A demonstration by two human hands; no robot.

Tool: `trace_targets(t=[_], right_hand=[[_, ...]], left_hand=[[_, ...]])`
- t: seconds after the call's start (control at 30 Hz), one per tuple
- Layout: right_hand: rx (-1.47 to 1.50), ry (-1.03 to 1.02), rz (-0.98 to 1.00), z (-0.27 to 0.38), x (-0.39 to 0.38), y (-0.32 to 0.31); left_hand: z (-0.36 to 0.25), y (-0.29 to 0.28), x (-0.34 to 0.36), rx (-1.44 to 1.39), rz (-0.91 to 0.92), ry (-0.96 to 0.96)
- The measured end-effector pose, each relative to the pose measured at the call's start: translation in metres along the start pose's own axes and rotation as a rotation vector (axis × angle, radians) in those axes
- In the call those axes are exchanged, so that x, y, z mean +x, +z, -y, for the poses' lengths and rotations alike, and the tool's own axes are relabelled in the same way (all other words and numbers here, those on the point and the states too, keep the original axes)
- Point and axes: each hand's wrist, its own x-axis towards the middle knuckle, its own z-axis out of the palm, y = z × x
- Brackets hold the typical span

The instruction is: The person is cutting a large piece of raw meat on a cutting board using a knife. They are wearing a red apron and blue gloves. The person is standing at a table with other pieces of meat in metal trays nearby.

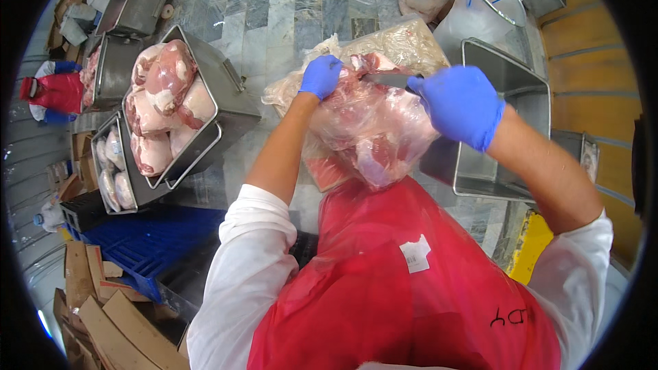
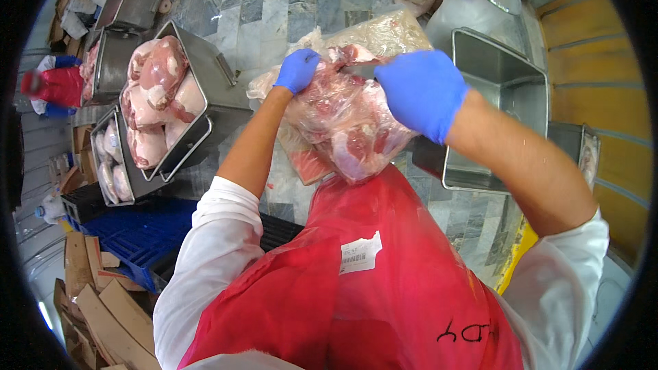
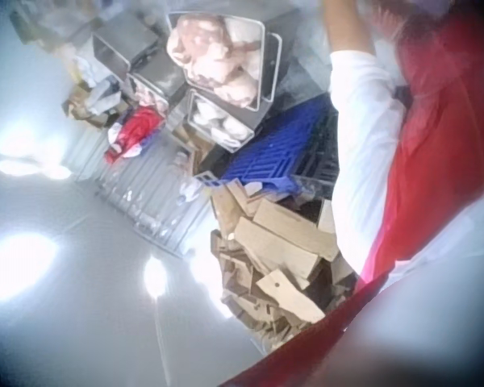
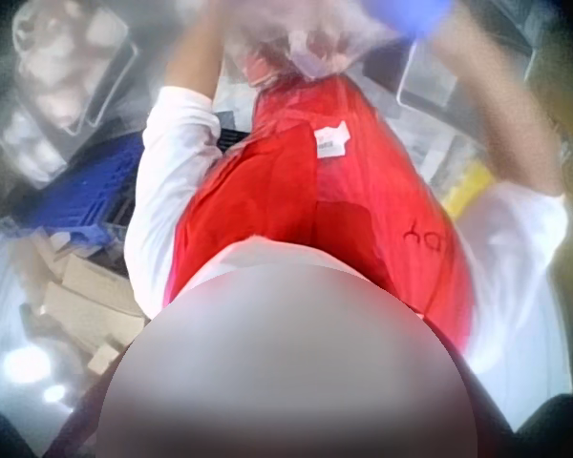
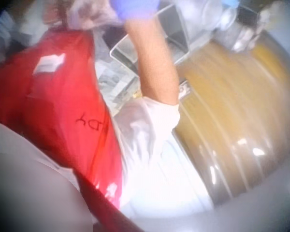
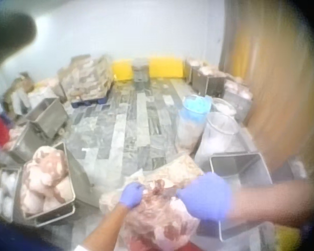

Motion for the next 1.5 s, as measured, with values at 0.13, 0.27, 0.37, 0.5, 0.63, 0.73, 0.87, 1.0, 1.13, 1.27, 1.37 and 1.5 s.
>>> trace_targets(t=[0.13, 0.27, 0.37, 0.5, 0.63, 0.73, 0.87, 1.0, 1.13, 1.27, 1.37, 1.5], right_hand=[[-0.117, 0.015, 0.238, 0.044, 0.058, -0.046], [0.027, 0.145, 0.222, 0.040, 0.040, 0.009], [0.209, 0.288, 0.021, 0.044, -0.006, 0.071], [0.315, 0.457, -0.087, 0.069, -0.038, 0.126], [0.312, 0.515, -0.111, 0.085, -0.044, 0.156], [0.327, 0.528, -0.173, 0.100, -0.048, 0.169], [0.335, 0.548, -0.214, 0.109, -0.054, 0.187], [0.327, 0.574, -0.220, 0.121, -0.058, 0.198], [0.349, 0.550, -0.193, 0.129, -0.056, 0.178], [0.243, 0.484, -0.134, 0.120, -0.060, 0.118], [0.049, 0.334, -0.072, 0.113, -0.049, 0.061], [-0.229, 0.147, -0.004, 0.103, -0.034, 0.024]], left_hand=[[0.000, 0.010, -0.009, -0.013, -0.097, 0.020], [0.009, 0.009, -0.017, -0.159, -0.136, -0.091], [0.013, 0.012, -0.019, -0.250, -0.145, -0.212], [0.014, 0.013, -0.015, -0.310, -0.115, -0.370], [0.026, 0.017, -0.005, -0.246, -0.075, -0.480], [0.038, 0.023, -0.005, -0.229, -0.039, -0.547], [0.041, 0.023, -0.006, -0.205, 0.012, -0.574], [0.058, 0.025, 0.001, 0.318, 0.198, -0.273], [0.067, 0.033, -0.024, -0.203, -0.024, -0.408], [0.007, 0.009, -0.071, -0.226, -0.164, -0.410], [-0.029, -0.009, -0.087, -0.134, -0.165, -0.606], [-0.075, -0.015, -0.128, 0.008, -0.302, -0.434]])
